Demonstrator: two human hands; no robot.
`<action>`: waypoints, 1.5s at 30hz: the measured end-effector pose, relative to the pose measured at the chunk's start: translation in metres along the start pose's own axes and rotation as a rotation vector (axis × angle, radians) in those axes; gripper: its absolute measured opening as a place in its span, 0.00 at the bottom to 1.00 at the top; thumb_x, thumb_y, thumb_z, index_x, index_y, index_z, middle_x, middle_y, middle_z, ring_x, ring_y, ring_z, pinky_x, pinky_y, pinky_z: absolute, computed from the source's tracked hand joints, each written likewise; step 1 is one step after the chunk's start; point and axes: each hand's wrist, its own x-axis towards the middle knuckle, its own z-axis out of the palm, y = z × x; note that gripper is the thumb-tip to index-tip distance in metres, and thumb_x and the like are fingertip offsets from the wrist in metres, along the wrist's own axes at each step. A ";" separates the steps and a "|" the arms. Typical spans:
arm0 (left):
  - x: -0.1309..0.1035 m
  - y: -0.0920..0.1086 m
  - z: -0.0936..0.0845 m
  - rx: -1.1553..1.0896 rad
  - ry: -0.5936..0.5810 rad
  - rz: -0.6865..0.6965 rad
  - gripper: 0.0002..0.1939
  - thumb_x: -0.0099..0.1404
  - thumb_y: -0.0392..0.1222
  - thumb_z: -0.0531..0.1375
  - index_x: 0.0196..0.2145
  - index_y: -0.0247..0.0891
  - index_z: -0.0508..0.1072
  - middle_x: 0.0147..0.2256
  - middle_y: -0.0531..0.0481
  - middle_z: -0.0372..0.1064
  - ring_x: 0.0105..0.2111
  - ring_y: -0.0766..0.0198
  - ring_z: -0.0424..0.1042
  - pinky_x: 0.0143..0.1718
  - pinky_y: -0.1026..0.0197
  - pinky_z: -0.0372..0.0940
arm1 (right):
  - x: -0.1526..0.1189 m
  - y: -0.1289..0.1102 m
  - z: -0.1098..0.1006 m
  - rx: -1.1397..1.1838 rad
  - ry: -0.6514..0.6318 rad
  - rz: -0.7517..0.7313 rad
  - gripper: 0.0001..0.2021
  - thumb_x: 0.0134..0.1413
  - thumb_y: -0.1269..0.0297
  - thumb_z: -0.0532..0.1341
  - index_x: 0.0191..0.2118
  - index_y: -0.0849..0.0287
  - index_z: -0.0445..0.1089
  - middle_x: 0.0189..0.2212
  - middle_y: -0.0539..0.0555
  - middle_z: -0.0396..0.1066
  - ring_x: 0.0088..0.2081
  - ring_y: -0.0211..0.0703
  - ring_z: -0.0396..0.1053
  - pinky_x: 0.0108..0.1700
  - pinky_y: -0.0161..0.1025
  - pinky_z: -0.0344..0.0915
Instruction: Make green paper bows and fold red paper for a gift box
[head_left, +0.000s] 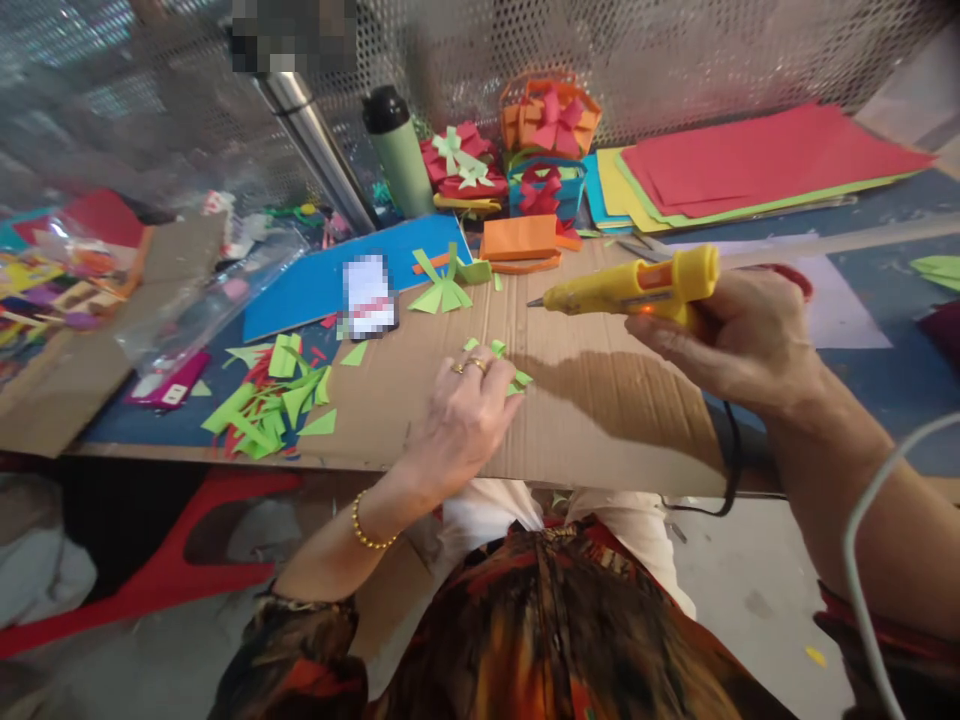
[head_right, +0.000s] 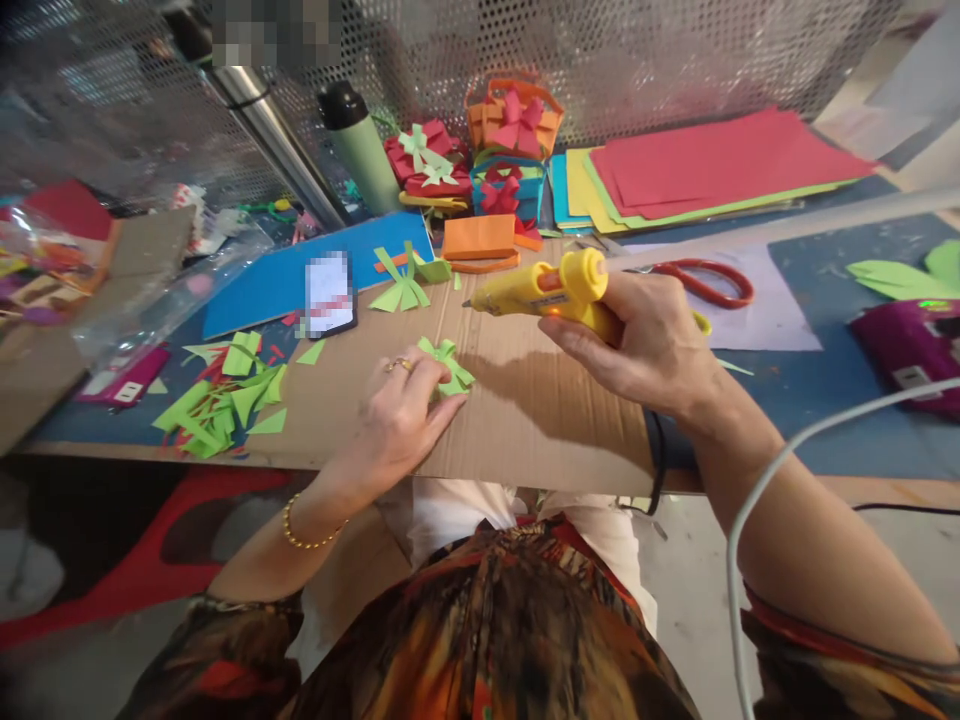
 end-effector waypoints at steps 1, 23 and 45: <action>0.001 0.001 0.001 0.005 -0.021 -0.015 0.05 0.74 0.38 0.61 0.45 0.34 0.71 0.42 0.38 0.75 0.41 0.49 0.76 0.42 0.51 0.69 | 0.001 -0.001 0.000 0.004 -0.005 -0.003 0.15 0.60 0.52 0.64 0.29 0.57 0.69 0.17 0.43 0.52 0.19 0.32 0.47 0.23 0.38 0.46; 0.010 -0.032 0.019 -0.188 0.014 -0.422 0.19 0.68 0.35 0.65 0.55 0.42 0.69 0.48 0.45 0.71 0.47 0.55 0.74 0.50 0.53 0.69 | 0.000 -0.007 0.007 0.088 -0.075 -0.067 0.18 0.61 0.55 0.62 0.24 0.53 0.58 0.15 0.40 0.44 0.17 0.31 0.43 0.23 0.38 0.44; 0.019 -0.004 0.011 -0.208 -0.191 -0.418 0.05 0.70 0.33 0.62 0.36 0.40 0.70 0.35 0.50 0.73 0.37 0.57 0.73 0.43 0.55 0.62 | -0.003 -0.003 0.007 0.017 -0.060 -0.052 0.18 0.61 0.53 0.63 0.24 0.53 0.59 0.15 0.41 0.47 0.17 0.32 0.45 0.23 0.39 0.44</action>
